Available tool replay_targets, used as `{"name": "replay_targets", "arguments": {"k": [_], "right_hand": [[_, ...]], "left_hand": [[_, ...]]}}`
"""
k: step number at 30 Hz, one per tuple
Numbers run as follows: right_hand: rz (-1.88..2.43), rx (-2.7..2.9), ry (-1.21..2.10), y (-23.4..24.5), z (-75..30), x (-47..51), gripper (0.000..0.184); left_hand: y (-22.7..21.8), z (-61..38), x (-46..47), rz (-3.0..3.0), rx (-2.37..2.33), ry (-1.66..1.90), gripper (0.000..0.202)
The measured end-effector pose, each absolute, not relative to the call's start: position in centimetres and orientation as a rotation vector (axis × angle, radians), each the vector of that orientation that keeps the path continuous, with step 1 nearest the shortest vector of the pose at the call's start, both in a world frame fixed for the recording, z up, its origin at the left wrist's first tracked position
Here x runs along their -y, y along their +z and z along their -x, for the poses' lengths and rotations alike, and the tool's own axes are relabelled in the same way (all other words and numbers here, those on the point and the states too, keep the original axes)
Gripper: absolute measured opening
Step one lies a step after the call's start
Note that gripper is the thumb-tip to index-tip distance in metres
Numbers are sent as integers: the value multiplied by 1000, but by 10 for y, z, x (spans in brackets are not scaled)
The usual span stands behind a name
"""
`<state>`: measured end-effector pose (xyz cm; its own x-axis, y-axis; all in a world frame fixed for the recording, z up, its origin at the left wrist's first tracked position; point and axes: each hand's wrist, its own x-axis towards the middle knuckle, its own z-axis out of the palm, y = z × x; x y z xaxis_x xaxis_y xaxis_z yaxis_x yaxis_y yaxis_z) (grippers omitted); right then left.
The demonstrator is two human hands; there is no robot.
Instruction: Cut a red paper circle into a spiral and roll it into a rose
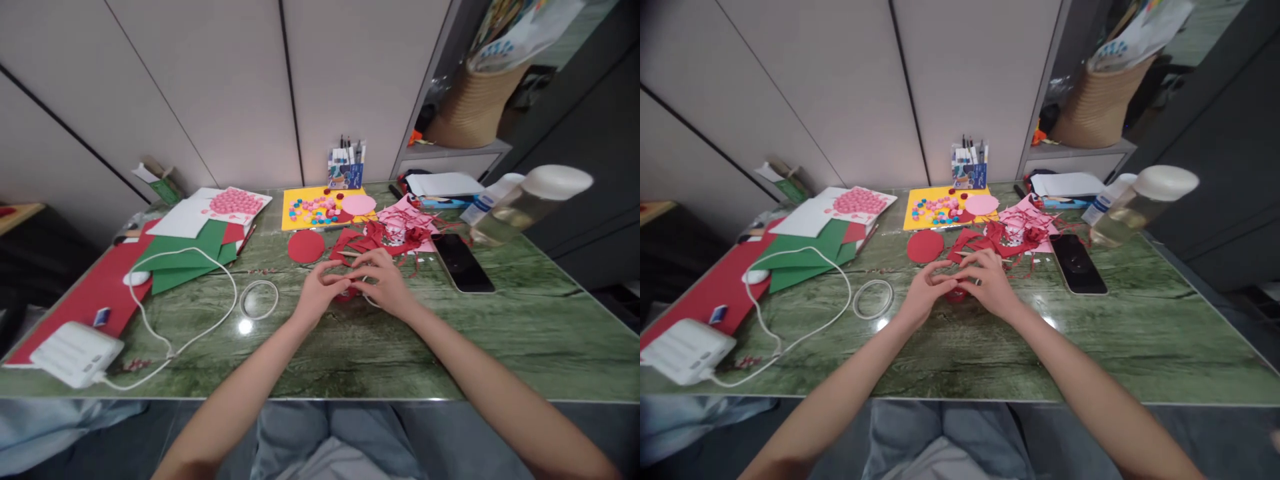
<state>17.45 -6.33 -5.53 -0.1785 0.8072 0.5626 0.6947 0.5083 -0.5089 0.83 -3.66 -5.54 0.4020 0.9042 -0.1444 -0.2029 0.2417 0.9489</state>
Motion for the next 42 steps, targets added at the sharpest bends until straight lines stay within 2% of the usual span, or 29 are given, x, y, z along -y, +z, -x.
{"name": "replay_targets", "arguments": {"k": [5,21,29,42], "right_hand": [[1210,1930,261,-55,-178,61,3],[1162,1979,502,-43,-172,66,23],[1202,1967,510,-39,-179,66,9],[1136,2026,443,-46,-177,68,21]], "left_hand": [[-55,-10,38,-1041,-796,863,52],[-42,-4,37,-1089,-796,641,42],[-43,-3,36,-1014,-840,740,44],[-40,1,31,-1075,-823,741,45]]}}
